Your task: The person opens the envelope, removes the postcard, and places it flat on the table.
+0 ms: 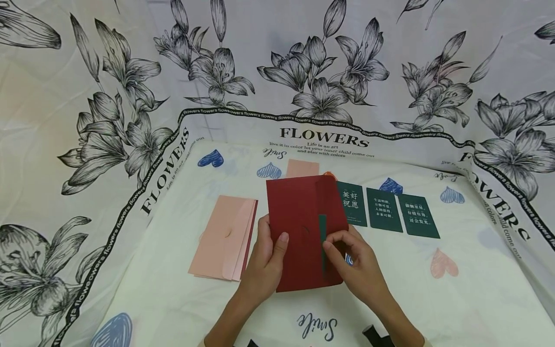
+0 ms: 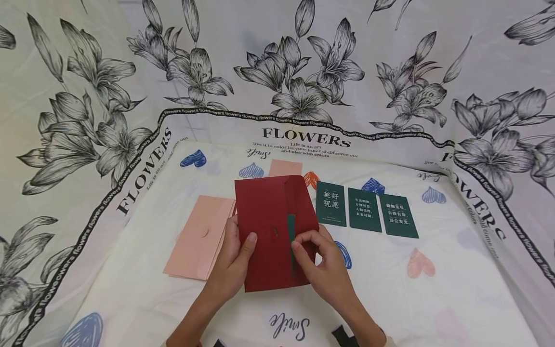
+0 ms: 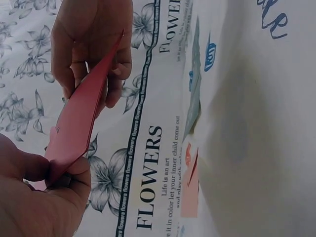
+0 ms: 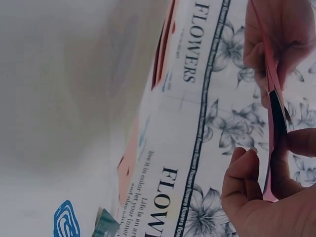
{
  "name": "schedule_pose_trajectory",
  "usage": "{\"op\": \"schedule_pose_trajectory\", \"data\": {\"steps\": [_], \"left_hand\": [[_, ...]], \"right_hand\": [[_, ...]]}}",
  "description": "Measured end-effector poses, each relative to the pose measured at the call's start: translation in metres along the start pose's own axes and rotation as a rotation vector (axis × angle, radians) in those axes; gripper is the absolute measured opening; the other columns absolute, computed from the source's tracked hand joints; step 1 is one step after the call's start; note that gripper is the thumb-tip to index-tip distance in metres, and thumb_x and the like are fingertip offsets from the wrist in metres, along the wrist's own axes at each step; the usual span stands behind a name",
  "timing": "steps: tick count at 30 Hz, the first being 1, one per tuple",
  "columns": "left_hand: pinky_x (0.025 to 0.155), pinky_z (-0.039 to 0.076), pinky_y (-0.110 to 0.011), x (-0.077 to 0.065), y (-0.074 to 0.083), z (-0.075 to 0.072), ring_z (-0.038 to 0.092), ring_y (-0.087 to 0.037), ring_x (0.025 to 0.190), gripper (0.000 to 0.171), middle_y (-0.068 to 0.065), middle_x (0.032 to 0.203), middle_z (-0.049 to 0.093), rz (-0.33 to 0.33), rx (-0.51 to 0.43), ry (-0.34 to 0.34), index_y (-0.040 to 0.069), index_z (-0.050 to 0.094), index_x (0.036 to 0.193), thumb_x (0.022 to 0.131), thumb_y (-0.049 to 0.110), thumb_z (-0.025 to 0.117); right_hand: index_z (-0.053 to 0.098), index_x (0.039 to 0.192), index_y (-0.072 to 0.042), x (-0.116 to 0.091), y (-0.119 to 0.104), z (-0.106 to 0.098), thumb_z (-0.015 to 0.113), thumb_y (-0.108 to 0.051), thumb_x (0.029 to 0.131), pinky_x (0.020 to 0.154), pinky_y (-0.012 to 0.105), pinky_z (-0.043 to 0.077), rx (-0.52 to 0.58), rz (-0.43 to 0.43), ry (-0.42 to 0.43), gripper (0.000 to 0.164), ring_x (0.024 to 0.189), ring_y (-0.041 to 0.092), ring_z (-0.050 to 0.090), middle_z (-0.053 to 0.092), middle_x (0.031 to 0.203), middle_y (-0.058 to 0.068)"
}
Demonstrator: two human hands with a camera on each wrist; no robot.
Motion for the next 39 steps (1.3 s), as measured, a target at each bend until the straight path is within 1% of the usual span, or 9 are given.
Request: {"op": "schedule_pose_trajectory", "data": {"steps": [7, 12, 15, 20, 24, 27, 30, 35, 39], "left_hand": [[0.101, 0.055, -0.043, 0.000, -0.002, -0.005, 0.065, -0.018, 0.125, 0.042, 0.001, 0.143, 0.054, -0.018, 0.024, 0.021, 0.024, 0.030, 0.156, 0.116, 0.021, 0.042], [0.102, 0.054, -0.046, 0.002, -0.003, -0.015, 0.064, -0.019, 0.127, 0.043, 0.002, 0.146, 0.053, -0.004, 0.053, 0.077, 0.025, 0.031, 0.157, 0.115, 0.018, 0.042], [0.102, 0.054, -0.046, 0.001, -0.005, -0.018, 0.064, -0.020, 0.127, 0.043, 0.002, 0.146, 0.053, -0.015, 0.034, 0.076, 0.027, 0.031, 0.156, 0.115, 0.017, 0.040], [0.102, 0.055, -0.045, 0.000, -0.006, -0.019, 0.063, -0.019, 0.127, 0.043, 0.002, 0.145, 0.053, -0.030, 0.036, 0.058, 0.027, 0.031, 0.156, 0.116, 0.018, 0.040], [0.102, 0.054, -0.046, 0.002, -0.005, -0.024, 0.064, -0.019, 0.126, 0.041, 0.002, 0.144, 0.054, -0.018, 0.068, 0.075, 0.026, 0.033, 0.155, 0.116, 0.017, 0.040], [0.101, 0.055, -0.046, 0.004, -0.003, -0.030, 0.063, -0.020, 0.126, 0.041, 0.003, 0.145, 0.053, -0.011, 0.077, 0.088, 0.026, 0.032, 0.155, 0.116, 0.017, 0.040], [0.100, 0.056, -0.044, 0.004, -0.004, -0.035, 0.064, -0.020, 0.125, 0.043, 0.004, 0.144, 0.053, -0.012, 0.089, 0.096, 0.027, 0.031, 0.157, 0.116, 0.018, 0.040], [0.098, 0.057, -0.040, 0.003, -0.007, -0.043, 0.063, -0.018, 0.124, 0.043, 0.004, 0.142, 0.056, -0.025, 0.138, 0.131, 0.025, 0.030, 0.158, 0.116, 0.019, 0.040], [0.097, 0.057, -0.042, 0.003, -0.006, -0.047, 0.061, -0.019, 0.126, 0.045, 0.002, 0.142, 0.057, -0.035, 0.126, 0.149, 0.023, 0.031, 0.159, 0.115, 0.017, 0.041]], "right_hand": [[0.070, 0.110, -0.013, 0.000, 0.000, -0.007, 0.068, -0.016, 0.105, 0.080, 0.026, 0.058, -0.023, 0.007, 0.089, 0.005, 0.097, 0.023, 0.064, 0.063, 0.111, 0.001], [0.063, 0.114, -0.005, -0.001, 0.004, -0.013, 0.061, -0.017, 0.109, 0.086, 0.023, 0.056, 0.025, 0.049, 0.127, 0.012, 0.094, 0.022, 0.068, 0.070, 0.104, 0.006], [0.061, 0.114, -0.004, -0.002, 0.006, -0.017, 0.060, -0.017, 0.110, 0.086, 0.022, 0.055, 0.020, 0.062, 0.138, 0.014, 0.088, 0.022, 0.070, 0.074, 0.098, 0.007], [0.061, 0.116, -0.004, -0.003, 0.007, -0.024, 0.058, -0.017, 0.111, 0.089, 0.021, 0.056, -0.039, 0.041, 0.159, 0.014, 0.083, 0.021, 0.072, 0.079, 0.097, 0.003], [0.060, 0.117, -0.005, -0.003, 0.006, -0.041, 0.057, -0.014, 0.111, 0.085, 0.020, 0.057, -0.132, 0.000, 0.238, 0.012, 0.078, 0.019, 0.072, 0.081, 0.094, 0.001], [0.060, 0.117, -0.004, -0.004, 0.007, -0.055, 0.056, -0.013, 0.111, 0.075, 0.020, 0.057, -0.186, -0.011, 0.289, 0.011, 0.072, 0.018, 0.070, 0.080, 0.086, 0.001], [0.060, 0.118, -0.004, -0.006, 0.008, -0.066, 0.056, -0.011, 0.110, 0.067, 0.020, 0.057, -0.220, -0.009, 0.314, 0.011, 0.066, 0.017, 0.068, 0.078, 0.082, 0.003], [0.059, 0.120, -0.003, -0.010, 0.011, -0.078, 0.057, -0.009, 0.110, 0.065, 0.021, 0.058, -0.251, -0.012, 0.342, 0.012, 0.065, 0.015, 0.071, 0.080, 0.088, 0.008], [0.059, 0.121, -0.004, -0.017, 0.018, -0.090, 0.058, -0.010, 0.109, 0.066, 0.020, 0.059, -0.301, 0.020, 0.364, 0.013, 0.068, 0.012, 0.072, 0.080, 0.092, 0.011]]}}
Point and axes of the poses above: each hand's wrist, its own x-axis towards the middle knuckle, its own z-axis out of the palm, y = z × x, the point moved 6 cm from there along x, towards the middle knuckle
